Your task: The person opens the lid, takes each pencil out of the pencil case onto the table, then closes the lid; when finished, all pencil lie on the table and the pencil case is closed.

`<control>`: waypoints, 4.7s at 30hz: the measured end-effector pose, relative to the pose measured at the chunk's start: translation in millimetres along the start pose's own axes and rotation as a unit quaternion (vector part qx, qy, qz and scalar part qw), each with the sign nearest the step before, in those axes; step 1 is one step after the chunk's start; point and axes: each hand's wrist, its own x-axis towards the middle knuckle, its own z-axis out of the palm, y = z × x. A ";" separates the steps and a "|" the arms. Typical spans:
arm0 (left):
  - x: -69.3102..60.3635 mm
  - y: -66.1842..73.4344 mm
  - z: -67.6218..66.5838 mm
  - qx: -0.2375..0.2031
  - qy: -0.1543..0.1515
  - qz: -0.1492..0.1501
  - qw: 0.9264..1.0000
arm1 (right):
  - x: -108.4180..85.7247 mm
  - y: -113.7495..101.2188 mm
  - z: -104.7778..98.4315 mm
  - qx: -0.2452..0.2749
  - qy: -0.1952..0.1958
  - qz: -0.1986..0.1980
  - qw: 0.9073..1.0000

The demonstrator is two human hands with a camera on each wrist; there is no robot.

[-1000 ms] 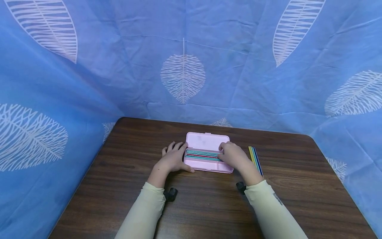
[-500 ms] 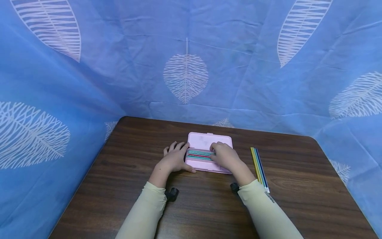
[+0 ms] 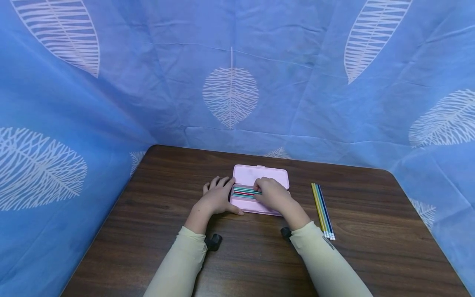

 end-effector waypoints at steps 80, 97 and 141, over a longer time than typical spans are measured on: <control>-2.5 1.2 -1.5 -0.001 -0.004 0.000 1.000 | 4.1 -1.1 -6.6 0.066 -0.089 -0.092 0.990; -1.7 -0.1 0.3 -0.006 -0.006 0.001 1.000 | 4.1 -2.9 -3.5 0.058 -0.112 -0.095 0.987; 3.6 -4.1 3.6 -0.006 0.000 0.006 1.000 | -17.9 -1.8 -26.0 -0.094 -0.024 -0.042 0.994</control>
